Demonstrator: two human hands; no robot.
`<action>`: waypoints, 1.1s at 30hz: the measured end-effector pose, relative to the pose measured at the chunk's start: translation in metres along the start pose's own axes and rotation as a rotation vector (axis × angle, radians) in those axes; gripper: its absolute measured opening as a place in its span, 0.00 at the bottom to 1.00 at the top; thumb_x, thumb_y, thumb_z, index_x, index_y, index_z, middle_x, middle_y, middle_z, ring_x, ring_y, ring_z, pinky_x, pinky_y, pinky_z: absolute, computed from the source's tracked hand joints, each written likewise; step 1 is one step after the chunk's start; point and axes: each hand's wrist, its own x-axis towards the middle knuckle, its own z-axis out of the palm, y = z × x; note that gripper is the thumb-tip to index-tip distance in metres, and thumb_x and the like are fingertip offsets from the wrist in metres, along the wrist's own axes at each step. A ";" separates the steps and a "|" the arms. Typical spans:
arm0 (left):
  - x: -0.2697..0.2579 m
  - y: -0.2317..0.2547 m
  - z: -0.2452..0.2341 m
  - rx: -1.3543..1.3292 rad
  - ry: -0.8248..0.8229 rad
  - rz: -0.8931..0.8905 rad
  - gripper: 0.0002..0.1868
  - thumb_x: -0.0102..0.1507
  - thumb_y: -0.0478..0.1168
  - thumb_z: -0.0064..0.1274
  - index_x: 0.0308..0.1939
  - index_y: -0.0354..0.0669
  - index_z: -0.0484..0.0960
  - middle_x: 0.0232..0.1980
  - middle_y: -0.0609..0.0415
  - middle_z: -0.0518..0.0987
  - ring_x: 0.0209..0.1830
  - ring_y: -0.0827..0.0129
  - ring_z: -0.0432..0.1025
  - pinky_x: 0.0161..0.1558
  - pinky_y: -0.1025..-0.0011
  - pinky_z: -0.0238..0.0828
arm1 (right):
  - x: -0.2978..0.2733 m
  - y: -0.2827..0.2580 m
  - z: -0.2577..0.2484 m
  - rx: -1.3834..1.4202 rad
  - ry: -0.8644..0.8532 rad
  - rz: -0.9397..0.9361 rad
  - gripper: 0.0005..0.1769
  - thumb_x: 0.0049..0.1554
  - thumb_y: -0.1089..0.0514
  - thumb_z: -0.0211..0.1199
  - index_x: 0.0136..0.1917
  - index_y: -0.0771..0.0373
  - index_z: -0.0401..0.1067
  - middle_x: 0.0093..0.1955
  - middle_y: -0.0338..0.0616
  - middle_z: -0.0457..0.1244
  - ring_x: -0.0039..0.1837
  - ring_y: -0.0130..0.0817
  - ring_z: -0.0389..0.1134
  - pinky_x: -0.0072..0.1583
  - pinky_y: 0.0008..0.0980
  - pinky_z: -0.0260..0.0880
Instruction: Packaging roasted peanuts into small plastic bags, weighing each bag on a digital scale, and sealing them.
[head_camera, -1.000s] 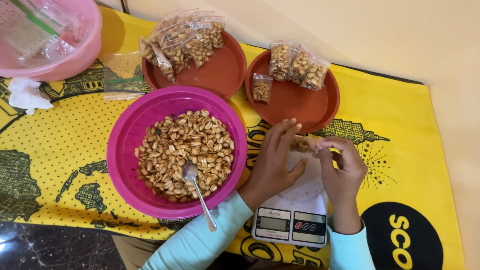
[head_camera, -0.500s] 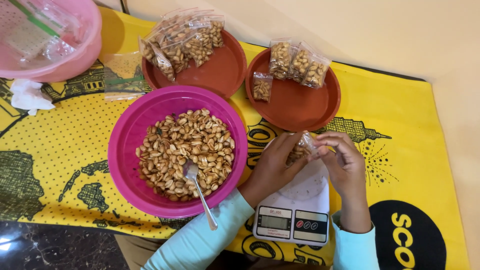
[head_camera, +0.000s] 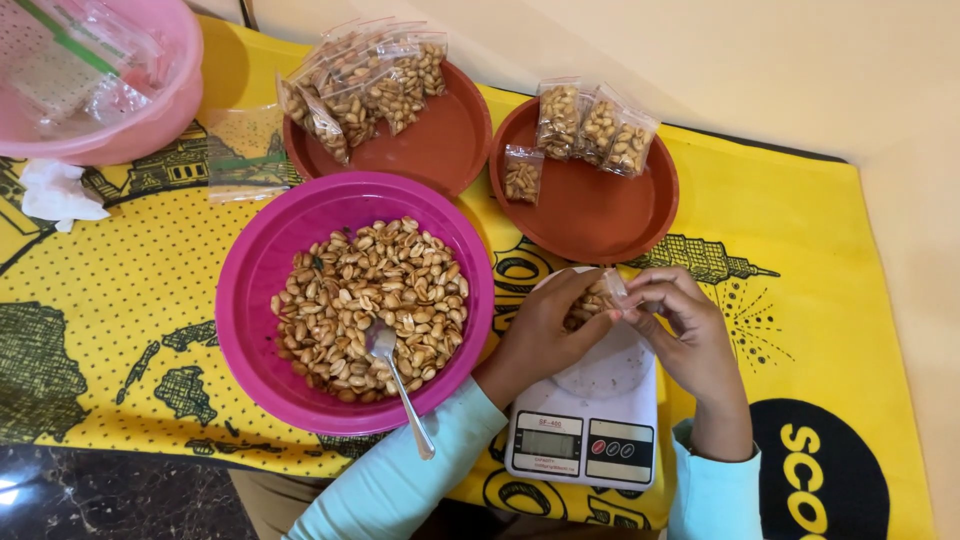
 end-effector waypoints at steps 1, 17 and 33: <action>0.000 0.000 0.000 0.001 0.000 0.000 0.26 0.65 0.43 0.60 0.62 0.28 0.76 0.42 0.41 0.77 0.43 0.52 0.76 0.40 0.61 0.74 | 0.000 -0.002 0.001 0.000 0.000 0.000 0.08 0.57 0.69 0.67 0.51 0.68 0.79 0.54 0.49 0.63 0.55 0.37 0.70 0.53 0.36 0.75; 0.000 0.004 -0.001 -0.005 -0.007 0.021 0.22 0.65 0.41 0.60 0.59 0.31 0.79 0.39 0.42 0.77 0.40 0.53 0.77 0.37 0.63 0.75 | 0.002 -0.018 0.018 -0.093 0.078 -0.071 0.06 0.60 0.71 0.63 0.50 0.66 0.77 0.43 0.46 0.64 0.41 0.30 0.61 0.46 0.33 0.69; -0.004 -0.020 0.009 0.135 0.151 0.127 0.21 0.64 0.41 0.61 0.59 0.34 0.79 0.43 0.43 0.81 0.47 0.48 0.78 0.50 0.58 0.77 | -0.019 -0.006 0.020 -0.239 0.385 -0.289 0.10 0.62 0.69 0.70 0.55 0.76 0.73 0.50 0.53 0.60 0.49 0.43 0.66 0.50 0.34 0.72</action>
